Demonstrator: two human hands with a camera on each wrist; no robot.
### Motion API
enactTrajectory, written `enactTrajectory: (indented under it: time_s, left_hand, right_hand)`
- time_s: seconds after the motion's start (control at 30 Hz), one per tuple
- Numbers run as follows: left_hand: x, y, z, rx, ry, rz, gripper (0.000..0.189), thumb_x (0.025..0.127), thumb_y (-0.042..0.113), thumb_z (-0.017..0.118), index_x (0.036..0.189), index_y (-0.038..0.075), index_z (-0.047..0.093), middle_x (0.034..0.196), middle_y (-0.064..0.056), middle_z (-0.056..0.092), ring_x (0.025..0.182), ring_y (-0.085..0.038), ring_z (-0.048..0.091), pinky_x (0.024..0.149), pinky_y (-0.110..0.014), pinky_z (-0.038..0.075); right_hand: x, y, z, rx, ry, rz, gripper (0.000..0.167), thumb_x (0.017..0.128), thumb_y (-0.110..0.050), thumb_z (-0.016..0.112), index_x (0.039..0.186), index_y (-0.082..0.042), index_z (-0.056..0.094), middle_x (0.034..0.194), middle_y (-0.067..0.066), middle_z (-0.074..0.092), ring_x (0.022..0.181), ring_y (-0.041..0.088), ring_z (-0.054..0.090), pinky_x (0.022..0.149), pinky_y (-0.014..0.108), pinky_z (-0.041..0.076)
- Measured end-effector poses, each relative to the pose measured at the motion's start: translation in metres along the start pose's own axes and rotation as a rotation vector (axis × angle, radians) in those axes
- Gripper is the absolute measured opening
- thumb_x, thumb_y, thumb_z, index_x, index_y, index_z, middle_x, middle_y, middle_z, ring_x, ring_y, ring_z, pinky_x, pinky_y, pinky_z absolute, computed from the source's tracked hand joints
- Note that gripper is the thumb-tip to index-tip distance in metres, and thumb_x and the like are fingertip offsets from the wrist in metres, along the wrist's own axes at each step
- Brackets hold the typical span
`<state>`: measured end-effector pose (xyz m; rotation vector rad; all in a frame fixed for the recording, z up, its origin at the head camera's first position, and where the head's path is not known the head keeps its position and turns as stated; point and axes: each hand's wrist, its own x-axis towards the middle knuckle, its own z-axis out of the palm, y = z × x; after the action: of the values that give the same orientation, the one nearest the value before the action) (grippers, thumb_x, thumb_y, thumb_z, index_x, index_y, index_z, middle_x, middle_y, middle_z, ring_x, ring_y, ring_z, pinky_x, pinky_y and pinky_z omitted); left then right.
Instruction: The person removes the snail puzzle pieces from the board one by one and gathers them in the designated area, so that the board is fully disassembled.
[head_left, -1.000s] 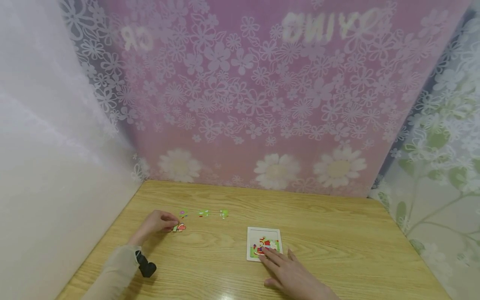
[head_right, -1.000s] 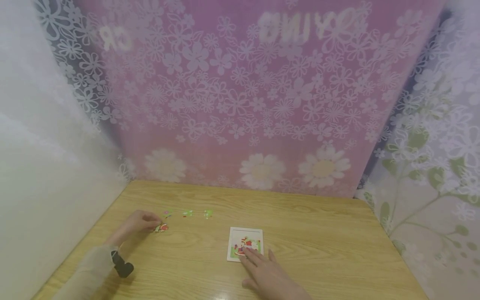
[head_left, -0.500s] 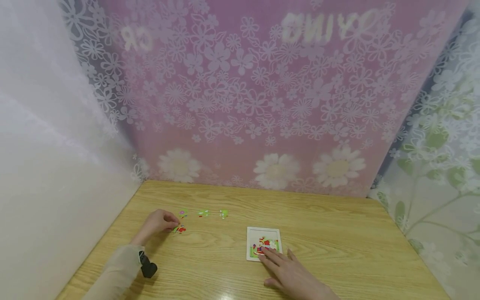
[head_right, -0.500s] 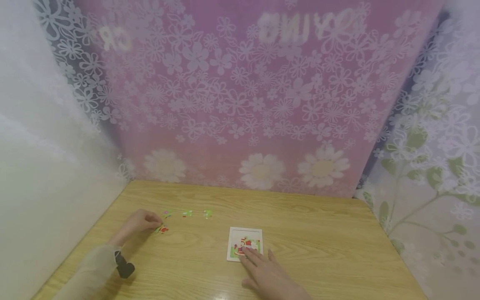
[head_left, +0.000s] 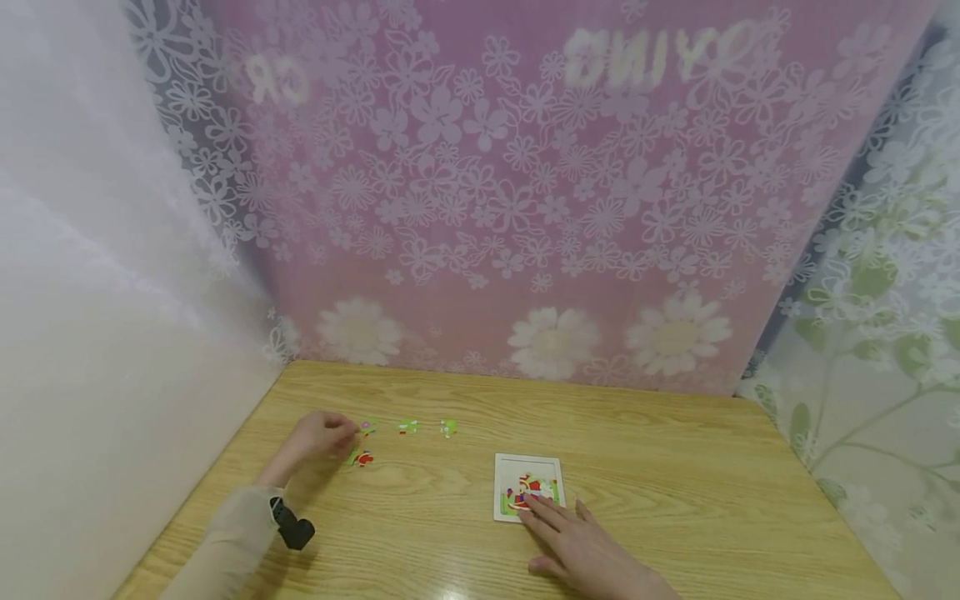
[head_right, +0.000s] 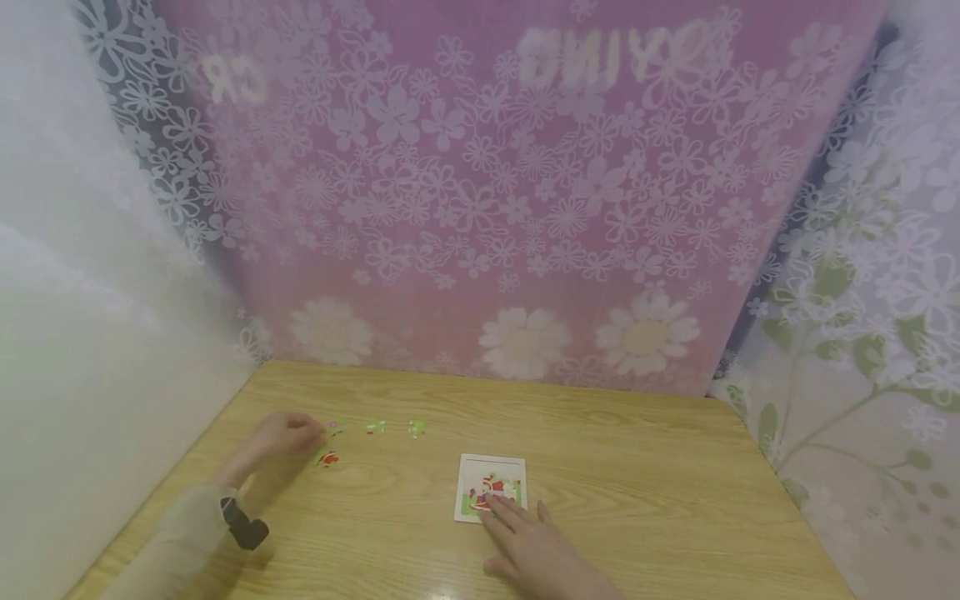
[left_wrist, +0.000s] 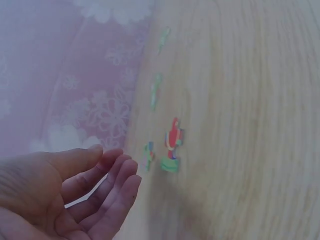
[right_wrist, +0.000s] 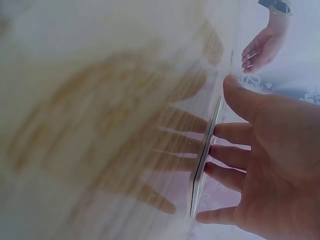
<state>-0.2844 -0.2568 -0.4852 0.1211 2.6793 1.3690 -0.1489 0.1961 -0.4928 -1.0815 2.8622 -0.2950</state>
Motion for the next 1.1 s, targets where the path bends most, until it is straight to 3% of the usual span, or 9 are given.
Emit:
enactTrajectory:
  time_s: [0.17,0.43,0.73,0.97,1.1]
  left_hand:
    - [-0.002,0.016,-0.001,-0.121,-0.057,0.035,0.033,0.105,0.017,0.058,0.120,-0.011,0.067,0.111,-0.024,0.072,0.100,-0.035,0.072,0.081,-0.038,0.061]
    - [-0.004,0.040,0.008,-0.133,-0.106,0.084,0.041,0.105,0.024,0.058,0.123,-0.012,0.064,0.114,-0.026,0.070,0.105,-0.040,0.070,0.087,-0.045,0.060]
    - [0.001,0.063,0.038,-0.149,-0.118,0.123,0.035,0.105,0.022,0.058,0.122,-0.007,0.068,0.112,-0.022,0.072,0.104,-0.039,0.070,0.090,-0.048,0.058]
    - [0.008,0.078,0.064,-0.179,-0.151,0.238,0.031,0.105,0.023,0.058,0.122,0.000,0.070,0.115,-0.022,0.071,0.106,-0.039,0.069,0.089,-0.047,0.058]
    - [0.010,0.089,0.079,-0.191,-0.177,0.272,0.030,0.105,0.023,0.057,0.122,0.002,0.070,0.116,-0.022,0.071,0.105,-0.038,0.070,0.090,-0.052,0.057]
  right_hand:
    - [-0.001,0.003,0.000,0.041,-0.004,0.001,0.070,0.103,-0.056,0.045,0.152,-0.007,0.047,0.159,0.014,0.039,0.138,0.041,0.047,0.104,0.072,0.036]
    - [-0.005,0.005,-0.001,0.064,0.016,-0.007,0.069,0.103,-0.056,0.045,0.152,-0.008,0.047,0.160,0.012,0.039,0.144,0.032,0.041,0.104,0.071,0.037]
    - [-0.012,0.010,-0.003,0.048,0.039,0.006,0.066,0.104,-0.053,0.047,0.151,-0.007,0.049,0.159,0.013,0.041,0.144,0.034,0.040,0.105,0.072,0.035]
    - [-0.019,0.018,-0.003,-0.031,0.115,-0.014,0.064,0.103,-0.049,0.051,0.148,-0.004,0.051,0.154,0.014,0.048,0.139,0.038,0.046,0.102,0.073,0.037]
    - [-0.023,0.021,-0.005,-0.060,0.124,-0.021,0.065,0.102,-0.049,0.053,0.148,-0.004,0.051,0.153,0.013,0.048,0.137,0.038,0.048,0.101,0.074,0.038]
